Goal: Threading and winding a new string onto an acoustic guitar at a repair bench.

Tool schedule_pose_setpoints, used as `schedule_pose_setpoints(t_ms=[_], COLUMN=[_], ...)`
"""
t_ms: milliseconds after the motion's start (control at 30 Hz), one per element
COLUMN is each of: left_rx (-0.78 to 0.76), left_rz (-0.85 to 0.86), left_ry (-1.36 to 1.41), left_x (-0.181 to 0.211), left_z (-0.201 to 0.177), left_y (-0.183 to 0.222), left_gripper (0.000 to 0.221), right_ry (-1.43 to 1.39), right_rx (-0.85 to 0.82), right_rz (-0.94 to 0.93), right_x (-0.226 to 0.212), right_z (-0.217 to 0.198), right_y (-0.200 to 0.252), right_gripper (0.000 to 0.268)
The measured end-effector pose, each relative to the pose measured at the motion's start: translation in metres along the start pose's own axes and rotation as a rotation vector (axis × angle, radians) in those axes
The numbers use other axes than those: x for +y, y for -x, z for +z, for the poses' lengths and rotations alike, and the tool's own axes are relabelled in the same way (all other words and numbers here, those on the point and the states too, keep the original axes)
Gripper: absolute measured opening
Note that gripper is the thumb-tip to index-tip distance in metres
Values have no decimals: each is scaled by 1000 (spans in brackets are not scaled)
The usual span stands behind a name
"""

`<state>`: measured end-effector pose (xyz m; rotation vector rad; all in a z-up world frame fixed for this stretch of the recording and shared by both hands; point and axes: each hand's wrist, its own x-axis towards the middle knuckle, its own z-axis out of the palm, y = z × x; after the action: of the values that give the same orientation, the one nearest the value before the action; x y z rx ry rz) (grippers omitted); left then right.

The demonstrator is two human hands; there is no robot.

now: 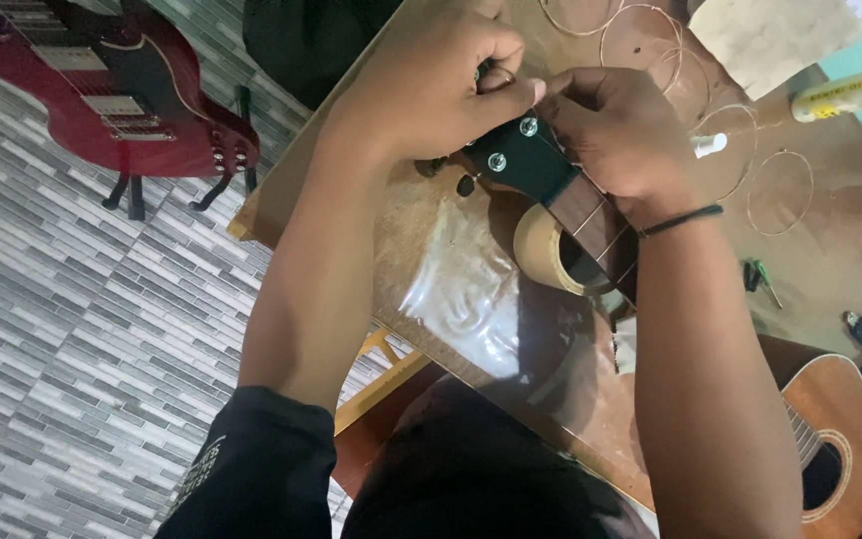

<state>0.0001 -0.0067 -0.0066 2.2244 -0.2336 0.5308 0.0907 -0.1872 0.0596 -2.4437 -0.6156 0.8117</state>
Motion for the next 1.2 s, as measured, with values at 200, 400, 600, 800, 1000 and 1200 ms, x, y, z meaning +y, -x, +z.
schedule_pose_setpoints(t_ms=[200, 400, 600, 800, 1000, 1200], left_rx=[-14, -40, -22, -36, 3, -26], left_rz=[-31, -105, -92, -93, -27, -52], left_ry=[-33, 27, 26, 0, -23, -53], left_x=[0, 3, 0, 3, -2, -2], left_z=[2, 2, 5, 1, 4, 4], left_y=[3, 2, 2, 2, 3, 0], left_gripper=[60, 59, 55, 56, 51, 45], right_ry=[-300, -418, -436, -525, -7, -199], right_rx=[-7, -40, -61, -16, 45, 10], right_rz=[-34, -36, 11, 123, 184, 104], right_x=[17, 17, 13, 21, 11, 20], right_z=[6, 4, 1, 4, 4, 7], right_y=[-8, -9, -4, -14, -13, -13], right_gripper=[15, 30, 39, 44, 45, 43])
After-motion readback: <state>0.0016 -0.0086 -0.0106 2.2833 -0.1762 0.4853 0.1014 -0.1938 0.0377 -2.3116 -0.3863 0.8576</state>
